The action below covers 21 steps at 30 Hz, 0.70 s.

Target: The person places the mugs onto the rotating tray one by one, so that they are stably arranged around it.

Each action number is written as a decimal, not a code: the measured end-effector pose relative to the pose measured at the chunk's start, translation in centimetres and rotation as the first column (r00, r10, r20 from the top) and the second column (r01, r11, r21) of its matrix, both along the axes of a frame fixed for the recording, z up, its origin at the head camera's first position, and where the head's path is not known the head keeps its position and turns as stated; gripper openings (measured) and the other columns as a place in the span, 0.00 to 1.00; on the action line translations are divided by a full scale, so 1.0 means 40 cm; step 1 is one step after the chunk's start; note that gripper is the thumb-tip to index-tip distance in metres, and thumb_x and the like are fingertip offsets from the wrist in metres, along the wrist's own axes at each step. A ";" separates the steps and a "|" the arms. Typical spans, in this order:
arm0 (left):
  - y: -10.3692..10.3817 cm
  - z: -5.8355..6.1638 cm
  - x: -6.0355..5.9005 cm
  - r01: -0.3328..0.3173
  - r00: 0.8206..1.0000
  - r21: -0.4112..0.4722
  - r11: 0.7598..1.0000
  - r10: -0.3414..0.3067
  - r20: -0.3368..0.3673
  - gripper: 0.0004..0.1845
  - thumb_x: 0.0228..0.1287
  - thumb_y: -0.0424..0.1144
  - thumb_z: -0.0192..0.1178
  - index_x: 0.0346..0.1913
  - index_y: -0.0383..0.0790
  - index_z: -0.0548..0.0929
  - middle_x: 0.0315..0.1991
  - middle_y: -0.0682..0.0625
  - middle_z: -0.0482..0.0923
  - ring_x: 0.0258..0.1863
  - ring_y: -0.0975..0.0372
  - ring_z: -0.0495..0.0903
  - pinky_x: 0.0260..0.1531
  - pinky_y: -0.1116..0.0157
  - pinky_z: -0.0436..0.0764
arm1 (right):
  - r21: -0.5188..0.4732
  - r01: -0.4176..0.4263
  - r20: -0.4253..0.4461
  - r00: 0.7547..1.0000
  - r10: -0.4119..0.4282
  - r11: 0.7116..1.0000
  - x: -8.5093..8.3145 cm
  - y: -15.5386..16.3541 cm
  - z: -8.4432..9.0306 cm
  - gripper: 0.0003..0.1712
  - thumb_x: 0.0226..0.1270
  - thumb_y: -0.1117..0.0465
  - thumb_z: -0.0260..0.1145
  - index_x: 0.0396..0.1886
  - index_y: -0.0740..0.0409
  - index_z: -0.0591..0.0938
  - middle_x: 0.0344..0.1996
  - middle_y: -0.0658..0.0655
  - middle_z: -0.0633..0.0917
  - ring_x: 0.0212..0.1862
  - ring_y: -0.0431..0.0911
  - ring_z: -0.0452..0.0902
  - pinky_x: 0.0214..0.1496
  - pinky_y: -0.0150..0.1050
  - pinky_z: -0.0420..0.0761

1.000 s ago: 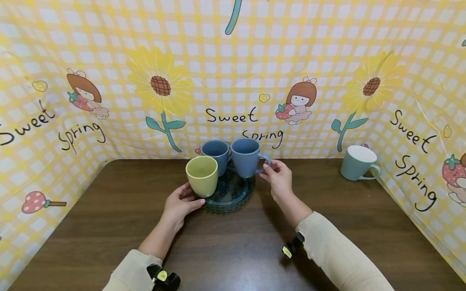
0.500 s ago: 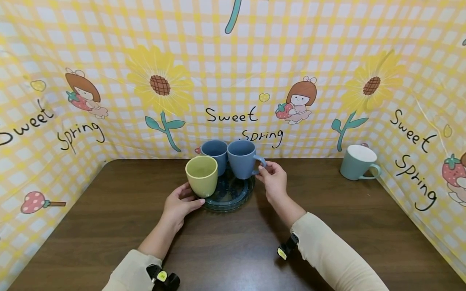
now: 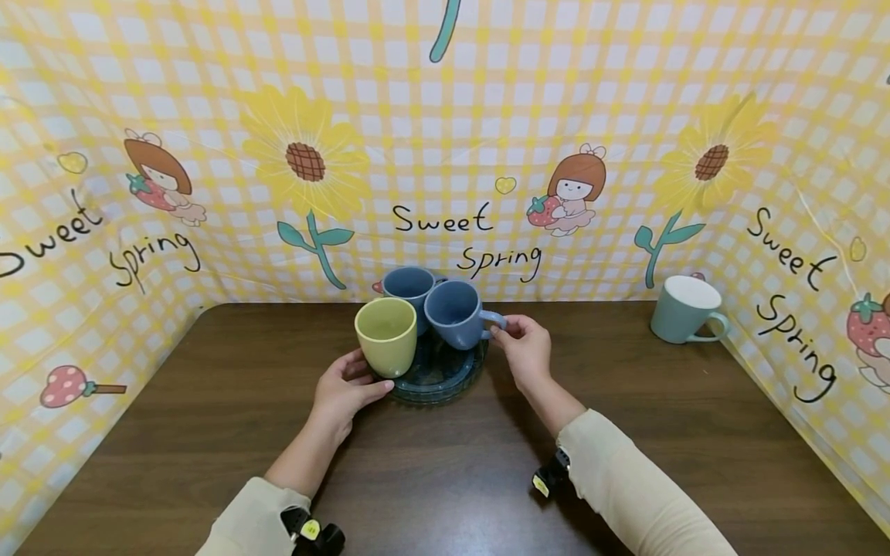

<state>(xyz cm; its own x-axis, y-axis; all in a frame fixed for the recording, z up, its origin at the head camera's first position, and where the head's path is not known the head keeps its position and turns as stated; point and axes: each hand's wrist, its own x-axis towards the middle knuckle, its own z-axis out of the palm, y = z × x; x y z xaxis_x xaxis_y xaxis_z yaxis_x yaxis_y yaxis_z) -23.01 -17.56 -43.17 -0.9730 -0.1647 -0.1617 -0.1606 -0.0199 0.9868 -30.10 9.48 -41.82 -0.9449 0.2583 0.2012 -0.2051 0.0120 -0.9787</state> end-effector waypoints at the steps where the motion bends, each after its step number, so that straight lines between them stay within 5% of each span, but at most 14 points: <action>1: 0.000 0.000 0.000 0.000 1.000 0.001 1.000 0.000 0.001 0.44 0.52 0.21 0.70 0.72 0.34 0.62 0.65 0.35 0.64 0.63 0.44 0.66 0.36 0.73 0.83 | 0.026 0.005 -0.005 1.000 -0.005 1.000 -0.001 0.002 0.000 0.07 0.54 0.77 0.71 0.35 0.73 0.84 0.27 0.57 0.82 0.31 0.40 0.78 0.36 0.33 0.86; 9: 0.000 -0.001 0.000 -0.006 1.000 0.012 1.000 0.006 0.011 0.43 0.51 0.21 0.70 0.71 0.34 0.63 0.64 0.35 0.64 0.63 0.44 0.66 0.36 0.72 0.83 | -0.093 -0.032 0.033 0.999 0.036 0.995 -0.004 0.002 -0.001 0.09 0.54 0.80 0.70 0.36 0.77 0.82 0.29 0.61 0.82 0.32 0.45 0.83 0.45 0.51 0.84; 21: 0.002 -0.003 0.000 0.000 1.000 0.024 1.000 0.001 -0.003 0.44 0.52 0.21 0.70 0.72 0.33 0.61 0.65 0.34 0.62 0.63 0.43 0.65 0.36 0.73 0.83 | -0.059 -0.114 0.088 0.989 0.119 0.992 0.007 0.015 -0.006 0.14 0.53 0.81 0.70 0.41 0.82 0.80 0.29 0.60 0.83 0.28 0.39 0.81 0.35 0.32 0.86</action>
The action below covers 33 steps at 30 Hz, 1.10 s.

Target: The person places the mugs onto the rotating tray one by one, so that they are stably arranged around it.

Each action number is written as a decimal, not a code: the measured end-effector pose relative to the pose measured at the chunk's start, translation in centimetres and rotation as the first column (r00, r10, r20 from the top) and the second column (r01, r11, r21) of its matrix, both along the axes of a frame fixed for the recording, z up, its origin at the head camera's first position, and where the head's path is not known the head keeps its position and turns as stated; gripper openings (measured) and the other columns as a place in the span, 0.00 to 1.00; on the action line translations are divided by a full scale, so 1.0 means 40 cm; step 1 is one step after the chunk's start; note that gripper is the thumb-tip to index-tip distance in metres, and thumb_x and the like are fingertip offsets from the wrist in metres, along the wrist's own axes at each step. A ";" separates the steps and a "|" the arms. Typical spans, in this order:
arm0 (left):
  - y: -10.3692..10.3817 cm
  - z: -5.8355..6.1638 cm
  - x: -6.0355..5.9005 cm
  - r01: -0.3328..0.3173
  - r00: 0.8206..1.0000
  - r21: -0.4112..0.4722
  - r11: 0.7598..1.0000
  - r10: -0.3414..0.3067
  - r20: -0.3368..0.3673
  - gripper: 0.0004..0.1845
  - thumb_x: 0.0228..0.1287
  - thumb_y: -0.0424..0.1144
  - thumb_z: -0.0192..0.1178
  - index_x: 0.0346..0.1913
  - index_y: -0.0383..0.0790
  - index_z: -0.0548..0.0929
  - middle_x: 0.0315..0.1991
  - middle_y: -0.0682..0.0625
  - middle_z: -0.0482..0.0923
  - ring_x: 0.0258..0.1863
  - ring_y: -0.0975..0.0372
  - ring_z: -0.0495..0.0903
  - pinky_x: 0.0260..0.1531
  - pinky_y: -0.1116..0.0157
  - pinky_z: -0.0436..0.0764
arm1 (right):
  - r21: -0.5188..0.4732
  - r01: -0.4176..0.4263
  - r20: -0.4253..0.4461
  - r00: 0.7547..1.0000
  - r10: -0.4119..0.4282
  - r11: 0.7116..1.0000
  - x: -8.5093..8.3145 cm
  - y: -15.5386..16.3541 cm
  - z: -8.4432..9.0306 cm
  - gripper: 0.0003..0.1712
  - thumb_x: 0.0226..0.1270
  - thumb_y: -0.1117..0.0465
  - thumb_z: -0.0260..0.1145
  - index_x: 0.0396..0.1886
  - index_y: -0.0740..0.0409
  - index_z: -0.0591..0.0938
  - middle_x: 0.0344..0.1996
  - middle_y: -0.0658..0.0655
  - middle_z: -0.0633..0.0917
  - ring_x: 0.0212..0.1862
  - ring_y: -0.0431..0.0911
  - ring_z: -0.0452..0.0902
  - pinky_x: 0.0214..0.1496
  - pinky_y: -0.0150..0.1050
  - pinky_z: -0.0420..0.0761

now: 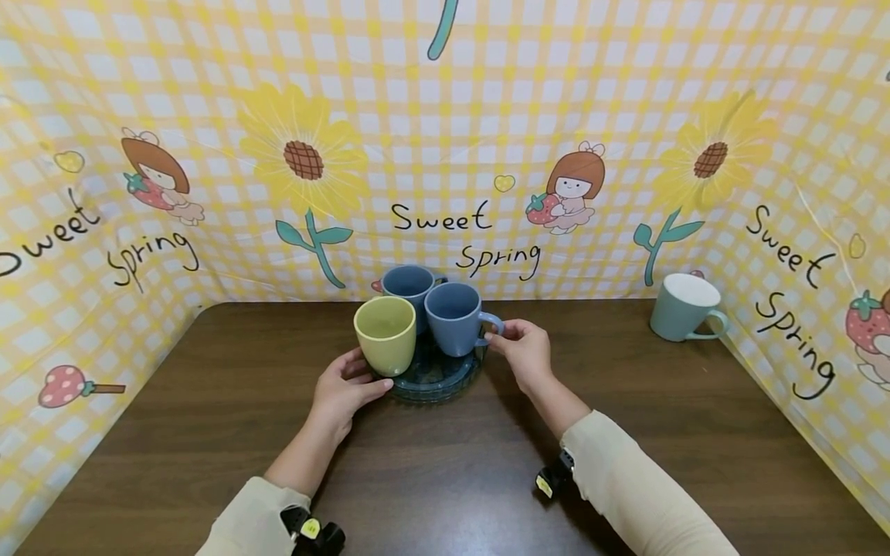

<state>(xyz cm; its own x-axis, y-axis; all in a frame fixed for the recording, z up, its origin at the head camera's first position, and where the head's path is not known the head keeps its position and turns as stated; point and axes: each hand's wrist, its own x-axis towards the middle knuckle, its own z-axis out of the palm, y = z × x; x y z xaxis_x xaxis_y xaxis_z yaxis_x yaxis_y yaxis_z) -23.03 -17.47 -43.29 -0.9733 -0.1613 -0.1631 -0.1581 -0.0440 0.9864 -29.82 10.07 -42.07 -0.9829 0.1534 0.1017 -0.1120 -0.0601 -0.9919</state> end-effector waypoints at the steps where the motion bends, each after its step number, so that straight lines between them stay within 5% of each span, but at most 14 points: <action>1: 0.000 0.000 0.000 -0.001 1.000 0.004 1.000 0.001 -0.001 0.44 0.52 0.21 0.70 0.72 0.33 0.61 0.65 0.34 0.62 0.63 0.43 0.65 0.36 0.73 0.83 | 0.003 -0.018 0.004 1.000 0.018 1.000 0.000 0.002 0.001 0.14 0.53 0.80 0.70 0.41 0.82 0.80 0.29 0.59 0.83 0.28 0.39 0.81 0.36 0.33 0.86; 12: -0.002 -0.004 0.000 -0.006 1.000 0.019 1.000 0.006 0.002 0.43 0.53 0.20 0.69 0.72 0.34 0.61 0.66 0.34 0.62 0.64 0.44 0.65 0.35 0.73 0.83 | 0.060 -0.178 -0.005 0.984 0.179 0.982 0.008 0.020 0.018 0.13 0.58 0.76 0.70 0.43 0.75 0.82 0.32 0.58 0.82 0.33 0.44 0.81 0.48 0.58 0.83; 23: -0.004 -0.003 -0.007 0.004 1.000 0.014 1.000 -0.004 0.009 0.44 0.53 0.21 0.69 0.72 0.36 0.61 0.66 0.35 0.62 0.64 0.45 0.65 0.39 0.70 0.84 | 0.115 -0.119 -0.039 0.991 0.124 0.986 0.008 0.008 0.022 0.09 0.56 0.75 0.72 0.35 0.74 0.81 0.27 0.58 0.81 0.33 0.50 0.83 0.40 0.47 0.87; 33: 0.001 -0.003 -0.006 -0.009 1.000 0.003 1.000 0.009 0.025 0.43 0.53 0.21 0.69 0.71 0.36 0.62 0.65 0.36 0.63 0.64 0.46 0.66 0.38 0.71 0.84 | 0.274 -0.121 0.009 0.992 0.123 0.954 -0.032 0.030 0.040 0.10 0.55 0.70 0.75 0.35 0.69 0.84 0.29 0.58 0.84 0.30 0.42 0.82 0.38 0.39 0.87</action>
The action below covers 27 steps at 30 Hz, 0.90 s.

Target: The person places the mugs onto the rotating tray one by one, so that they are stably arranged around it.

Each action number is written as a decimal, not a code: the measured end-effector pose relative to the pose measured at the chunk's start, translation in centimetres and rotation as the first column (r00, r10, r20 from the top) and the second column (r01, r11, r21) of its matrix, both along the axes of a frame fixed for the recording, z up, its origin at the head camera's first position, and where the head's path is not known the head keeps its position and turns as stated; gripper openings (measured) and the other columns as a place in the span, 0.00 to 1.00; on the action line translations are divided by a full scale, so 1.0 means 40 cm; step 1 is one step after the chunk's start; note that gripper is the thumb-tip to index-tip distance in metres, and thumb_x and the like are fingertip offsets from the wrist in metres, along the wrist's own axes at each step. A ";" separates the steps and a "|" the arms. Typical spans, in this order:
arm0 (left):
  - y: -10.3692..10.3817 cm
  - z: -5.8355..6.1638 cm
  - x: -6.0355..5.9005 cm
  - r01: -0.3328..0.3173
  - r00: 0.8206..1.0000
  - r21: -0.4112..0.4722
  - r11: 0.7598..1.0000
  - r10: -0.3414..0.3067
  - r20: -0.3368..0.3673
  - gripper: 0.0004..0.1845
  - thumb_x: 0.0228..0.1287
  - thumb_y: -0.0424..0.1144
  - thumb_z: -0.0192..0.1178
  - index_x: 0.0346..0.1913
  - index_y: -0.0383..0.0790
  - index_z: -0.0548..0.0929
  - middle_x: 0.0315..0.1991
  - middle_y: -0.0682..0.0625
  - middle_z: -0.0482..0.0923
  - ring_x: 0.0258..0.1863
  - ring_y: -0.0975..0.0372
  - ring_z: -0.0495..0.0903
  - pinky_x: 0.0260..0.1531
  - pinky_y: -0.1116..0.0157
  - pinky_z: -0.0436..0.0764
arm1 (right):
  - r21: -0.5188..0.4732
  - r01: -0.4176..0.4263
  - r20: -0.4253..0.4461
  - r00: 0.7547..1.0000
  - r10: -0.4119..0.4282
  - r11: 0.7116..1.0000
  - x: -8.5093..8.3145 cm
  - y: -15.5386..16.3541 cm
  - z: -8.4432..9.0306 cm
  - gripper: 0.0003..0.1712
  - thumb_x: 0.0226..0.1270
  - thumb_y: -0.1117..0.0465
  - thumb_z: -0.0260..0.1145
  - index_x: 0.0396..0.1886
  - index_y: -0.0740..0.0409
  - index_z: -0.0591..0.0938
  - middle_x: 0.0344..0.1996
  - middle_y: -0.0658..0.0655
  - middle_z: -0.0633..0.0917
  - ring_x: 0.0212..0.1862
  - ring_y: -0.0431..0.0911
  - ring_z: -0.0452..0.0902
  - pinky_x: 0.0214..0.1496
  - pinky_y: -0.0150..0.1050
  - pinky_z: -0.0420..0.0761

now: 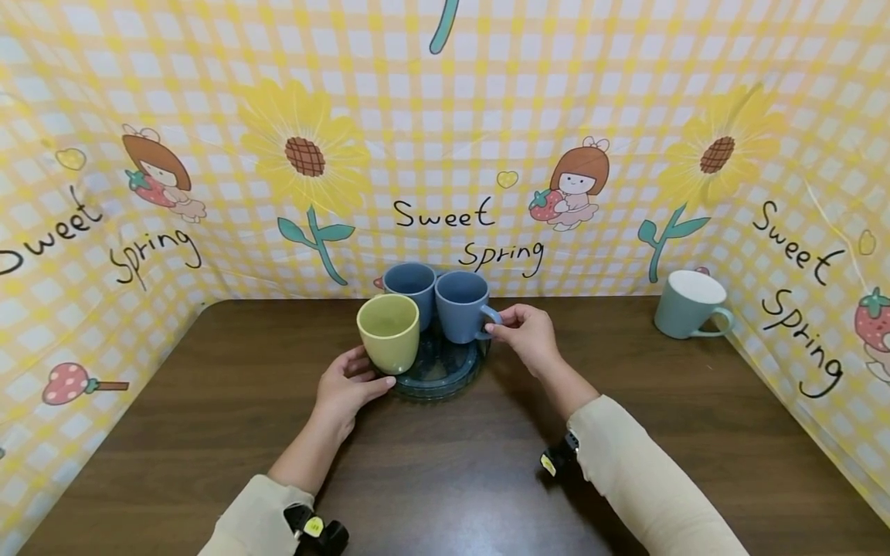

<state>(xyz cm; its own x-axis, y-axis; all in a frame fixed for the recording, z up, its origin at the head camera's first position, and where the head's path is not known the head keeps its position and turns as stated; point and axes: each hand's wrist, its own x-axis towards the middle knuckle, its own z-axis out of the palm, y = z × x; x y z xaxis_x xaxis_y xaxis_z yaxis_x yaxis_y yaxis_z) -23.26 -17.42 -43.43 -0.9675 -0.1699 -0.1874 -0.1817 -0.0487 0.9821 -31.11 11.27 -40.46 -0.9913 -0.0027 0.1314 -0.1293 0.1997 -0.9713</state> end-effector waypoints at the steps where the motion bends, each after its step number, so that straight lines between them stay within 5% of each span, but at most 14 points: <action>1: 0.000 0.001 0.000 -0.001 1.000 -0.003 1.000 0.001 -0.001 0.43 0.53 0.21 0.69 0.71 0.36 0.62 0.65 0.36 0.63 0.63 0.46 0.66 0.38 0.71 0.84 | 0.014 0.001 -0.001 1.000 -0.001 1.000 -0.003 0.000 0.002 0.10 0.55 0.70 0.75 0.35 0.69 0.84 0.29 0.58 0.85 0.31 0.42 0.82 0.37 0.37 0.87; 27: -0.019 0.005 -0.003 0.029 0.999 0.050 0.998 -0.028 -0.016 0.42 0.53 0.19 0.67 0.71 0.31 0.61 0.66 0.35 0.63 0.63 0.46 0.67 0.40 0.67 0.85 | 0.076 -0.002 0.002 1.000 0.002 0.997 -0.059 0.002 -0.007 0.12 0.58 0.68 0.74 0.42 0.66 0.85 0.37 0.61 0.86 0.38 0.48 0.83 0.42 0.38 0.86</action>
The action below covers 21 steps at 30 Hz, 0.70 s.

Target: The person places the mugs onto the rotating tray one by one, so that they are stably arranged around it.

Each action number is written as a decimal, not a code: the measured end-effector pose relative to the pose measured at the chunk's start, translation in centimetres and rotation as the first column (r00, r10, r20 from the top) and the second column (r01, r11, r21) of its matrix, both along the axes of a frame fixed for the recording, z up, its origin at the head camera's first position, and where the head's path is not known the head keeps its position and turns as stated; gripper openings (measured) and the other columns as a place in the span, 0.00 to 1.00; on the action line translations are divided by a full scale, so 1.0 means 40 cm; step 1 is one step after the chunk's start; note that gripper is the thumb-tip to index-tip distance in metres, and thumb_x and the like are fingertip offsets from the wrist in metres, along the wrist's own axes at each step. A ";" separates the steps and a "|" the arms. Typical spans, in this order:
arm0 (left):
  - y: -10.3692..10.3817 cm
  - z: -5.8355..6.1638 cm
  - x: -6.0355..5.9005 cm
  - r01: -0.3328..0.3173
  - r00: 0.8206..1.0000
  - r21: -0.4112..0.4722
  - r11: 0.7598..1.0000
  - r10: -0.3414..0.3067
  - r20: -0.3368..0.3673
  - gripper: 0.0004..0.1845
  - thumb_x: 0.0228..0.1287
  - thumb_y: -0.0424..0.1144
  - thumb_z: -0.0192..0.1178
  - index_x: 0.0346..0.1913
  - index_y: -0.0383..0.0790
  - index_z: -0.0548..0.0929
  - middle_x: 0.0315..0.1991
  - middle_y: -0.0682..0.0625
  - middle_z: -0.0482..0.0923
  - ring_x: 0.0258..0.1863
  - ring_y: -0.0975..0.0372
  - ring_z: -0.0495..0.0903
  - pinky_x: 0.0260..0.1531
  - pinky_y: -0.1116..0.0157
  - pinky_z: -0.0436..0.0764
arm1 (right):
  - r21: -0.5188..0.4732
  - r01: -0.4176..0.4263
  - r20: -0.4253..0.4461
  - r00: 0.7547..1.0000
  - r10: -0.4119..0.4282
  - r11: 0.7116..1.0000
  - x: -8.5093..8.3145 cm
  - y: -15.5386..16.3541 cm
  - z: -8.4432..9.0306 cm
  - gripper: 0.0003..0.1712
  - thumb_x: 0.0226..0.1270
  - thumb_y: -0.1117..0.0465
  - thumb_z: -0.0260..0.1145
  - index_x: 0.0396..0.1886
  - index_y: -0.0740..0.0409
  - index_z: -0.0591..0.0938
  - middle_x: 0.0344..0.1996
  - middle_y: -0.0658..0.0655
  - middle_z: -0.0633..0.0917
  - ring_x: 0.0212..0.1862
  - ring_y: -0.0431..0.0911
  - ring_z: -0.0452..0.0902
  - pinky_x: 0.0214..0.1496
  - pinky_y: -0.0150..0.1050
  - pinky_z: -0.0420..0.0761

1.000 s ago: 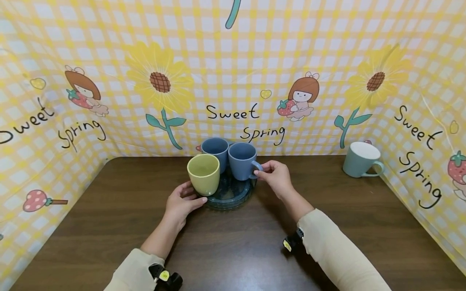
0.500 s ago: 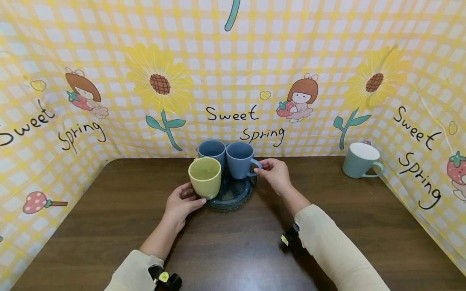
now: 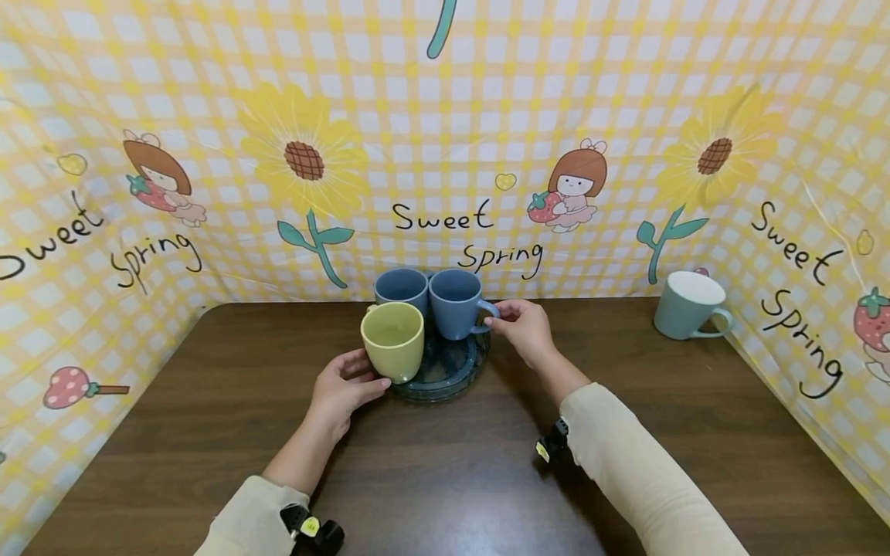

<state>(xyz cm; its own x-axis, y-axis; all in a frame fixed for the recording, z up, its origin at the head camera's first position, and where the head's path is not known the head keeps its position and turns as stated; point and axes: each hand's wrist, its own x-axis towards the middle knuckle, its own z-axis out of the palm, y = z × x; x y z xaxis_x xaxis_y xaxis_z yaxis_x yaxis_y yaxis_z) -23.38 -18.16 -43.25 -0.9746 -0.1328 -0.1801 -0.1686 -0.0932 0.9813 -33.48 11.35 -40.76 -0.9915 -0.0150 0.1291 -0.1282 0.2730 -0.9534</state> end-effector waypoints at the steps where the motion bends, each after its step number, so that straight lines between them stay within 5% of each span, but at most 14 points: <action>1: -0.001 0.000 -0.001 0.005 1.000 0.002 1.000 -0.005 0.001 0.42 0.54 0.19 0.67 0.71 0.31 0.61 0.66 0.35 0.63 0.63 0.45 0.67 0.40 0.66 0.85 | 0.002 -0.002 0.000 1.000 0.002 1.000 -0.001 0.001 -0.001 0.13 0.58 0.68 0.74 0.43 0.66 0.85 0.38 0.61 0.86 0.39 0.49 0.82 0.43 0.37 0.86; 12: -0.034 0.010 -0.014 0.084 0.996 0.024 0.996 -0.084 0.004 0.37 0.58 0.17 0.62 0.70 0.27 0.60 0.67 0.30 0.60 0.60 0.46 0.70 0.44 0.66 0.84 | -0.047 -0.043 -0.069 0.997 0.040 0.998 0.011 0.013 -0.018 0.19 0.57 0.73 0.73 0.50 0.65 0.83 0.47 0.67 0.84 0.46 0.53 0.81 0.46 0.39 0.84; 21: -0.074 0.005 -0.031 0.149 0.989 0.008 0.989 -0.148 -0.014 0.33 0.64 0.21 0.59 0.71 0.26 0.60 0.66 0.31 0.60 0.48 0.59 0.80 0.51 0.62 0.81 | -0.082 -0.034 -0.078 0.997 0.027 0.996 0.032 0.020 -0.008 0.21 0.57 0.70 0.74 0.51 0.64 0.83 0.46 0.63 0.85 0.46 0.52 0.81 0.48 0.38 0.84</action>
<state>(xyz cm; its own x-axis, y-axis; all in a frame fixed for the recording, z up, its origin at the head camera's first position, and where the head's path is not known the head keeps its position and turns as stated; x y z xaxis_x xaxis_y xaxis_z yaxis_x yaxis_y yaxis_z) -24.62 -21.13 -43.05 -0.9858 0.0152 -0.1672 -0.1679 -0.0769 0.9828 -32.21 12.15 -41.08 -0.9779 -0.0311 0.2068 -0.2089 0.1882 -0.9597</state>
